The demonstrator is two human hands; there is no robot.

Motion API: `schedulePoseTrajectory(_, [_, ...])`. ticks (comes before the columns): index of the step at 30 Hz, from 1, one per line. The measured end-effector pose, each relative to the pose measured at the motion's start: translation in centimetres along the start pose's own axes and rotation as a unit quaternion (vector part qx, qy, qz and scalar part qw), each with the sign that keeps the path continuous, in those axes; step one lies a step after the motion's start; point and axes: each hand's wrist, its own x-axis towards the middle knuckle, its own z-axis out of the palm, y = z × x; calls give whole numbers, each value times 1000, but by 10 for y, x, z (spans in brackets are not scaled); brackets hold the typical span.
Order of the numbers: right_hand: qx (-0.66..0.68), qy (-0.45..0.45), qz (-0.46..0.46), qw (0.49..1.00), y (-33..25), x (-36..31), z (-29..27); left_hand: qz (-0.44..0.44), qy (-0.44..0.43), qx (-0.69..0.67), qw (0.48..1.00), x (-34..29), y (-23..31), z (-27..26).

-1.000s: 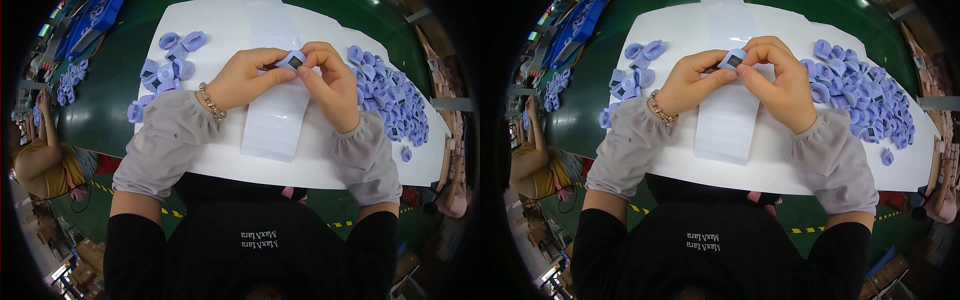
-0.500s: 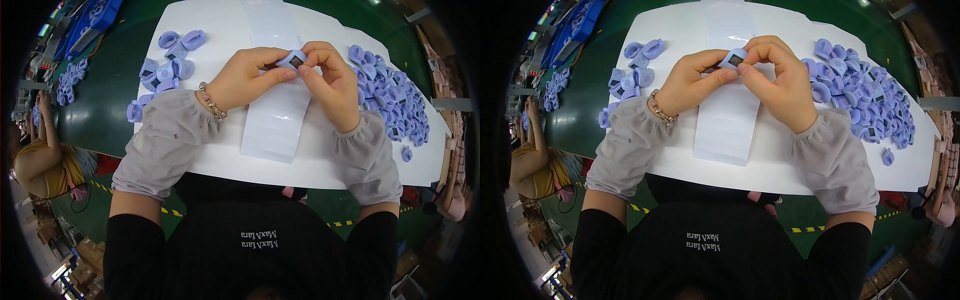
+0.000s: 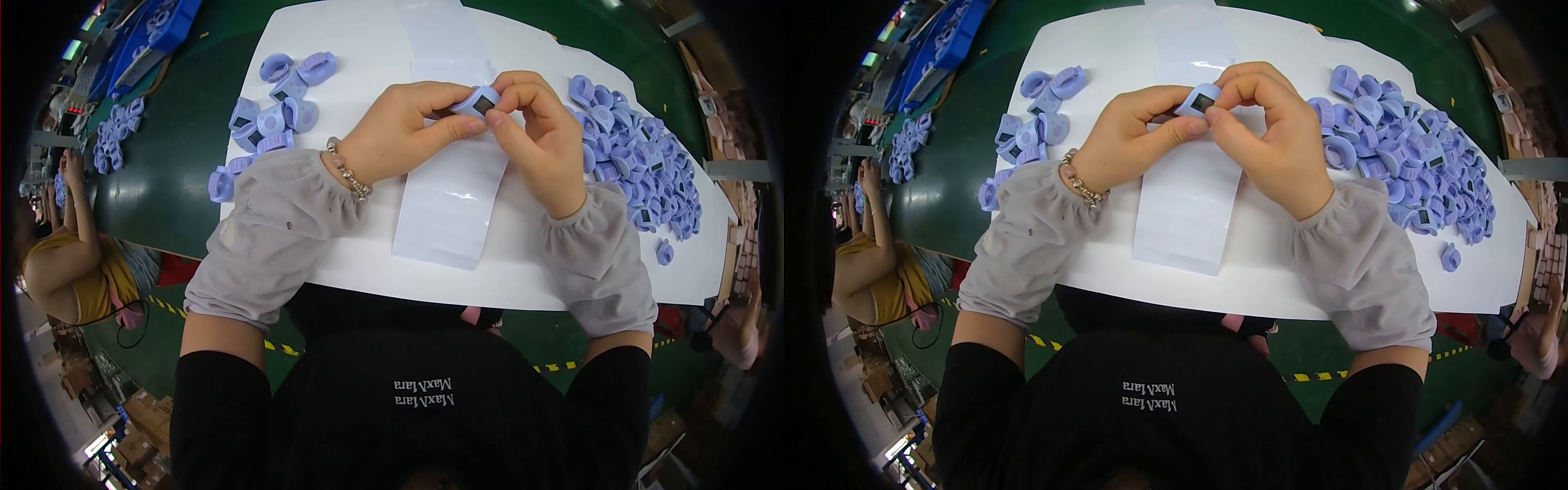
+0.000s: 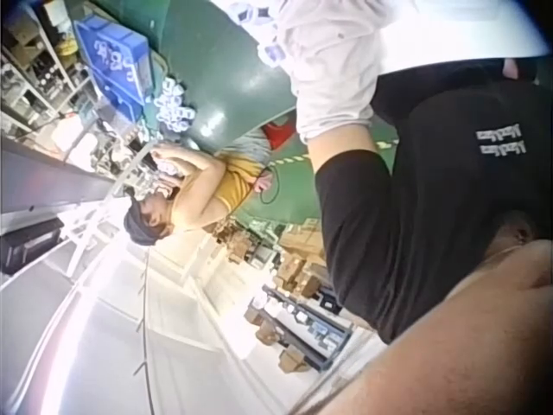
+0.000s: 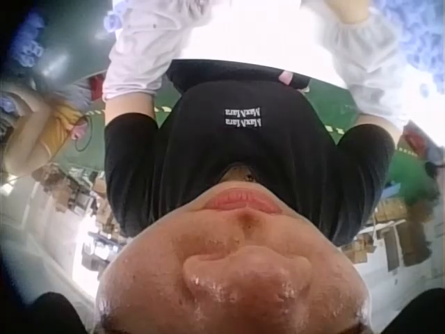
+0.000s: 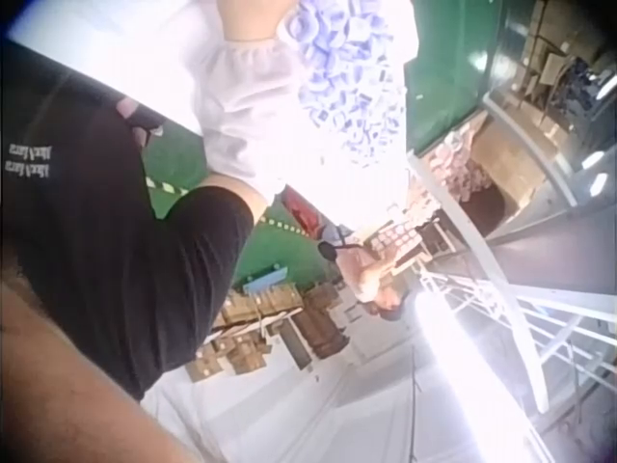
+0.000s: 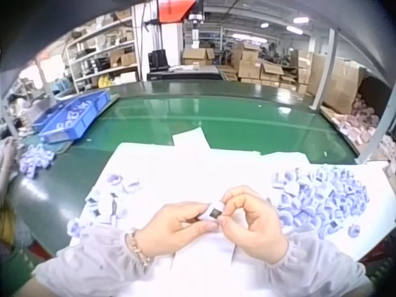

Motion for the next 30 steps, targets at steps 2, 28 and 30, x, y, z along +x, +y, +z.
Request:
schedulePoseTrajectory(2, [13, 9, -10, 1000, 6, 0, 1, 0, -4, 0, 1000, 2, -1, 0])
schedulePoseTrajectory(28, [-134, -38, -90, 986, -7, 0, 0, -225, 403, -67, 885, -5, 54, -266])
schedulePoseTrajectory(30, [-181, -81, -115, 973, -21, 5, -1, -234, 275, 171, 917, -15, 45, -256])
